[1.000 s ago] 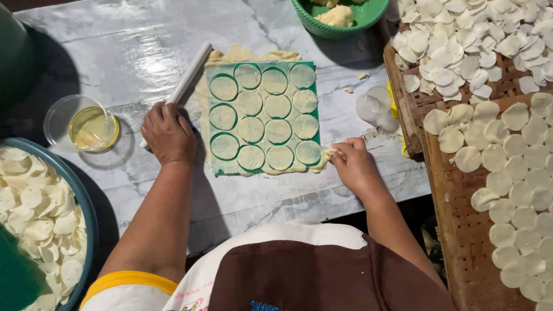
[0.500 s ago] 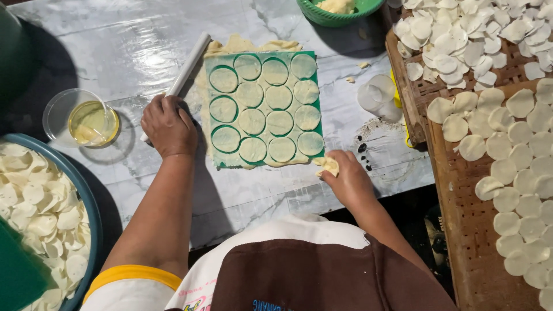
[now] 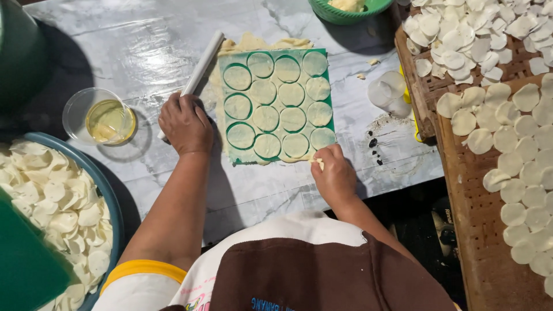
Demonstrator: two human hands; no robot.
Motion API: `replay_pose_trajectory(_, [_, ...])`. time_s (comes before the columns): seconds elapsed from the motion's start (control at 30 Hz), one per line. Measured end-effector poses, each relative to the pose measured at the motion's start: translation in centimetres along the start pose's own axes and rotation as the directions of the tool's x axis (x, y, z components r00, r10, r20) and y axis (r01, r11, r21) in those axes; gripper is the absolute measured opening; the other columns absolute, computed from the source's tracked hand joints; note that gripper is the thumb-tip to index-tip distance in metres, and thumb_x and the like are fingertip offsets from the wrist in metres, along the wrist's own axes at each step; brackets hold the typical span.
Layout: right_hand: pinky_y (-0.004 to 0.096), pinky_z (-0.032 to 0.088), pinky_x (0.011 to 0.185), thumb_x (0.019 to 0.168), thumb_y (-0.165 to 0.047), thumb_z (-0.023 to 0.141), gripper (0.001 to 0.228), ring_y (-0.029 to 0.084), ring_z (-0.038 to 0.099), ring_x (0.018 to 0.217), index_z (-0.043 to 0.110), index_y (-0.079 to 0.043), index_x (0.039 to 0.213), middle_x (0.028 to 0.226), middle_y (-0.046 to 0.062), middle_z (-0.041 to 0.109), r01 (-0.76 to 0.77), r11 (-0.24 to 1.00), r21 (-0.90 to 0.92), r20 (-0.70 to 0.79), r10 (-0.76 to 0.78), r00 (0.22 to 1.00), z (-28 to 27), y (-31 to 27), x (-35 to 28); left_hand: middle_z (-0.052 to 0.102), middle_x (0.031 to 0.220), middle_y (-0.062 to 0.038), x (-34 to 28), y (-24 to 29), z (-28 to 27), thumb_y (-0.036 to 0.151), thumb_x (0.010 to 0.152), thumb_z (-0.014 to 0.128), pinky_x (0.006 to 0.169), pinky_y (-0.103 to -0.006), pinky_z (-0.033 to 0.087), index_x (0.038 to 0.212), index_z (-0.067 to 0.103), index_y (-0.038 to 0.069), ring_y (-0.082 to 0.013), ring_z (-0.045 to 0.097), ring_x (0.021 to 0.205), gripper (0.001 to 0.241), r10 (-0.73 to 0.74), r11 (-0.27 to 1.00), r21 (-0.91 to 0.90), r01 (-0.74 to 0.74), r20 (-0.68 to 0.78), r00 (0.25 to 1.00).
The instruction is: Cutting out small circles from a thin sheet of dough using a circular cutter and placing them on a tray
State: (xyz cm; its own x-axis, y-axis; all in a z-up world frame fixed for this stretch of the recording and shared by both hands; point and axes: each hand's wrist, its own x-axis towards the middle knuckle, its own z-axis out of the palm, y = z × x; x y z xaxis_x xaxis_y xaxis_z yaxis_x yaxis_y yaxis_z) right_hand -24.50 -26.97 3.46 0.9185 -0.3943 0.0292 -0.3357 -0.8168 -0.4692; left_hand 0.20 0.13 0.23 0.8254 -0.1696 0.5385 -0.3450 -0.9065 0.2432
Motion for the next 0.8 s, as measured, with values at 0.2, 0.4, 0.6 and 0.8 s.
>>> replay_pose_trajectory(0.2, [0.047,0.061,0.067,0.091,-0.016,0.067,0.011,0.041,0.073,0.086,0.070,-0.013,0.101,0.105,0.007,0.064,0.031,0.977,0.210,0.049,-0.043,0.998,-1.3,-1.2,-2.6,0.056,0.121,-0.006,0.0,0.3,-0.2,0.027,0.094,0.052,0.096,-0.0452,0.041,0.103,0.054,0.022,-0.0309,0.055,0.115,0.010,-0.010,1.000,-0.004,0.010,-0.012,1.000])
replay_pose_trajectory(0.4, [0.044,0.060,0.068,0.097,-0.023,0.063,0.018,0.039,0.073,0.089,0.074,-0.010,0.093,0.110,0.006,0.068,-0.023,0.975,0.223,0.067,0.008,0.998,-2.0,-2.1,-2.9,0.055,0.124,-0.005,0.0,0.3,-0.3,0.026,0.095,0.052,0.097,-0.0448,0.041,0.104,0.054,0.023,-0.0308,0.055,0.115,0.010,-0.011,1.000,-0.010,0.011,-0.004,1.000])
replay_pose_trajectory(0.6, [0.044,0.061,0.071,0.089,-0.011,0.069,0.012,0.040,0.074,0.093,0.074,-0.010,0.101,0.105,0.011,0.075,0.018,0.873,0.487,0.230,-0.148,0.962,-2.2,-4.4,-2.6,0.052,0.133,-0.007,0.2,0.7,-0.8,0.026,0.095,0.053,0.099,-0.0470,0.041,0.106,0.055,0.022,-0.0342,0.055,0.120,0.012,-0.034,0.999,-0.037,0.035,0.011,0.999])
replay_pose_trajectory(0.8, [0.059,0.055,0.087,0.093,-0.041,0.062,0.045,0.043,0.074,0.099,0.042,-0.022,0.129,0.103,0.018,0.076,-0.336,0.942,-0.013,0.376,0.316,0.871,-4.2,-7.5,-1.2,0.052,0.132,-0.006,-0.1,0.4,-0.4,0.027,0.097,0.051,0.101,-0.0466,0.040,0.106,0.054,0.024,-0.0331,0.055,0.121,0.010,-0.039,0.998,-0.058,0.039,0.001,0.999])
